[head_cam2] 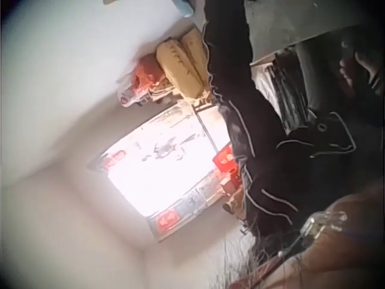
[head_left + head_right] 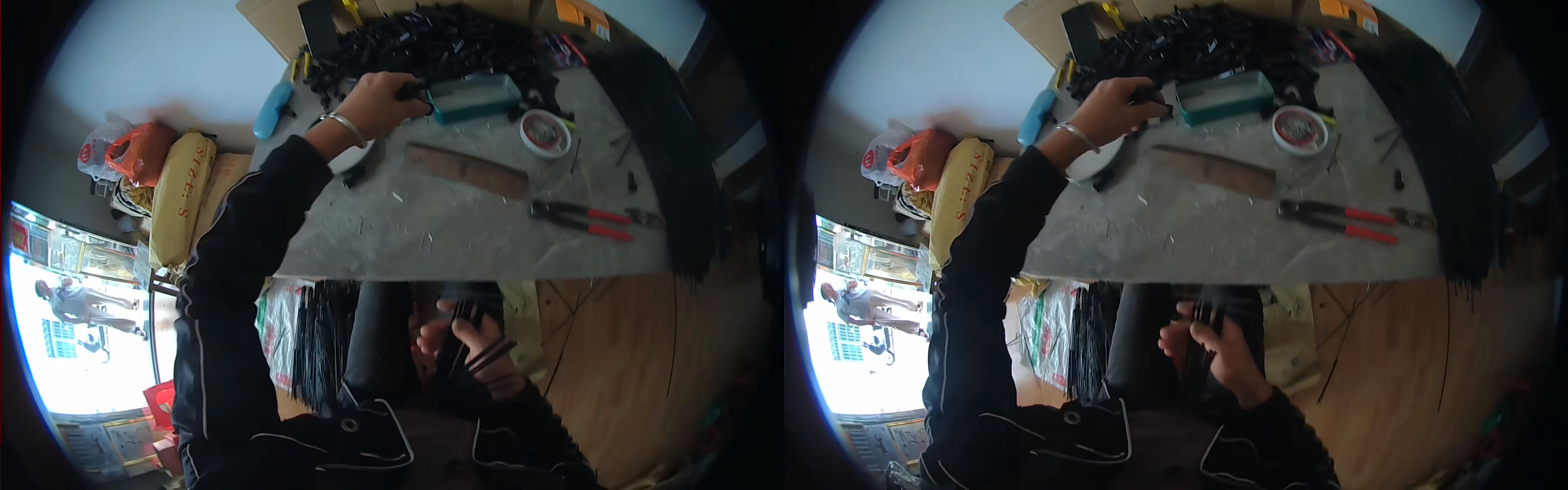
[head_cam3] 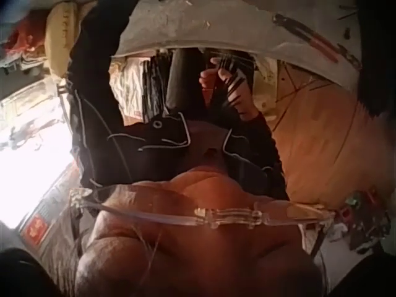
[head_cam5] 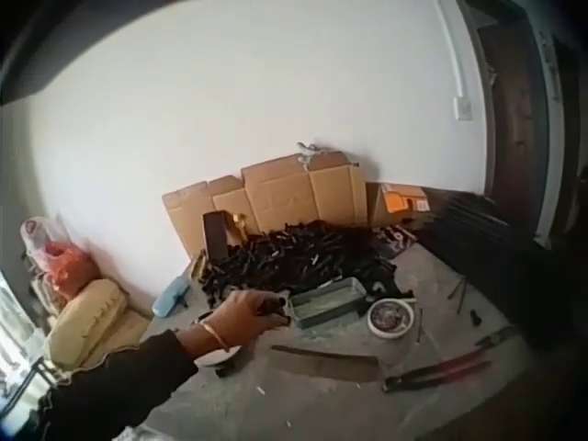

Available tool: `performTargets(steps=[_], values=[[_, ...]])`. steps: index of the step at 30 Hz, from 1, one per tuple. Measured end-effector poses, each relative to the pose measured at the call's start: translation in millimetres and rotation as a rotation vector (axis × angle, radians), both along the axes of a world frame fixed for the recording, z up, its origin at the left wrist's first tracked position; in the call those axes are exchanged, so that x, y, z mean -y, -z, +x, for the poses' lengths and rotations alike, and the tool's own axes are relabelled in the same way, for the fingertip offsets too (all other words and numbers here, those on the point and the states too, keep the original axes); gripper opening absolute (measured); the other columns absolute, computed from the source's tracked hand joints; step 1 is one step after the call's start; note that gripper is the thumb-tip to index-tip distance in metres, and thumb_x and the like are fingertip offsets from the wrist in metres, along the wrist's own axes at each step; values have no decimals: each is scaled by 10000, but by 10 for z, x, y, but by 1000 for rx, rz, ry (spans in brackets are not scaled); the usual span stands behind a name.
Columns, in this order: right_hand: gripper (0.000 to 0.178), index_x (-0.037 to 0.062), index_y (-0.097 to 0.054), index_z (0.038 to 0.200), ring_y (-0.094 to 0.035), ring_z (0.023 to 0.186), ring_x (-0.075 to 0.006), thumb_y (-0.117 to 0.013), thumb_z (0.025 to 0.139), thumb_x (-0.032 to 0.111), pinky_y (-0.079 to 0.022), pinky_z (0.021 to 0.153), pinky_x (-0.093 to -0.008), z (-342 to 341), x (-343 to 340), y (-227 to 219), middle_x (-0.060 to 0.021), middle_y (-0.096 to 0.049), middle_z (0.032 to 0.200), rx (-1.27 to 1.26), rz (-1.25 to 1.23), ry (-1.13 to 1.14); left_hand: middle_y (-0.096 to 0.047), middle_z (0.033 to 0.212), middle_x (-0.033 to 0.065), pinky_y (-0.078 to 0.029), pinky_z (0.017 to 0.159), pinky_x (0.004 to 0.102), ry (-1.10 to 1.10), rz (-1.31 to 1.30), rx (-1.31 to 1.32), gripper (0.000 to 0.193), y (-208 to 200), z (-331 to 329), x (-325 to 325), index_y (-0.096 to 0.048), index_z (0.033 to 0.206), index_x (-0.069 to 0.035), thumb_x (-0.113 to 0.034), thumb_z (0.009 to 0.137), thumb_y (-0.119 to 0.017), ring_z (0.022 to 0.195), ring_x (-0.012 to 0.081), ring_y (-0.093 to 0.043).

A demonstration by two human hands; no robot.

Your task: Assembling small black rods into a connector and trimming them with wire cutters.

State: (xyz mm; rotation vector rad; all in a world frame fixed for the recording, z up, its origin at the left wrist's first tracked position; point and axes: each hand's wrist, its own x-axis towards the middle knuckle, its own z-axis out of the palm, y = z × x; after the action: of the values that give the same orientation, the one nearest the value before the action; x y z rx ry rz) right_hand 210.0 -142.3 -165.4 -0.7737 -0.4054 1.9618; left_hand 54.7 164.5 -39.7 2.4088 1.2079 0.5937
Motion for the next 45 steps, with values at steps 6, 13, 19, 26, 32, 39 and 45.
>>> performTargets(steps=[6,13,19,26,32,39,45], values=[[206,14,-429,1139,-669,878,-338,-435,972,135,-566,758,-444,-110,61,-105,-257,-625,1029,93,85,54,-611,757,-14,-444,532,199,187,-591,204,150,105,-300,1383,-659,956,-71,-125,824,-706,631,40,-552],[189,14,-483,1113,-675,861,-317,-433,970,125,-573,732,-418,-436,185,-296,-226,-644,992,104,86,-6,-633,941,61,-530,668,295,-179,-1086,1226,220,894,-738,2525,-605,1059,-24,-192,917,-624,792,184,-642],[248,15,-534,1128,-668,748,-244,-524,967,203,-564,682,-355,-661,264,-311,-141,-652,876,252,144,17,-617,928,53,-528,646,294,-132,-1176,1432,245,1146,-656,2661,-590,1110,-25,-184,925,-614,813,177,-628],[278,19,-530,1127,-650,696,-216,-556,959,238,-557,650,-337,-776,277,-346,-111,-636,826,344,143,29,-612,852,28,-513,659,278,-78,-1160,1479,247,1117,-670,2611,-629,1108,-43,-161,893,-657,763,135,-600],[266,14,-533,1095,-648,688,-214,-565,955,238,-566,648,-348,-793,278,-318,-115,-634,813,406,194,29,-620,864,15,-510,727,274,-86,-1129,1534,180,1141,-638,2604,-647,1013,-47,-157,875,-682,796,122,-598],[252,8,-538,1081,-648,690,-211,-564,955,225,-576,647,-352,-808,275,-331,-112,-632,820,394,188,33,-621,835,10,-503,752,269,-86,-1078,1499,183,1093,-647,2602,-645,990,-43,-153,856,-704,787,109,-589],[221,-1,-539,1036,-636,697,-180,-527,975,210,-563,674,-320,-815,270,-329,-86,-619,802,393,227,23,-619,814,6,-498,739,263,-101,-1062,1509,177,1075,-644,2606,-648,980,-42,-148,852,-708,781,111,-589]])
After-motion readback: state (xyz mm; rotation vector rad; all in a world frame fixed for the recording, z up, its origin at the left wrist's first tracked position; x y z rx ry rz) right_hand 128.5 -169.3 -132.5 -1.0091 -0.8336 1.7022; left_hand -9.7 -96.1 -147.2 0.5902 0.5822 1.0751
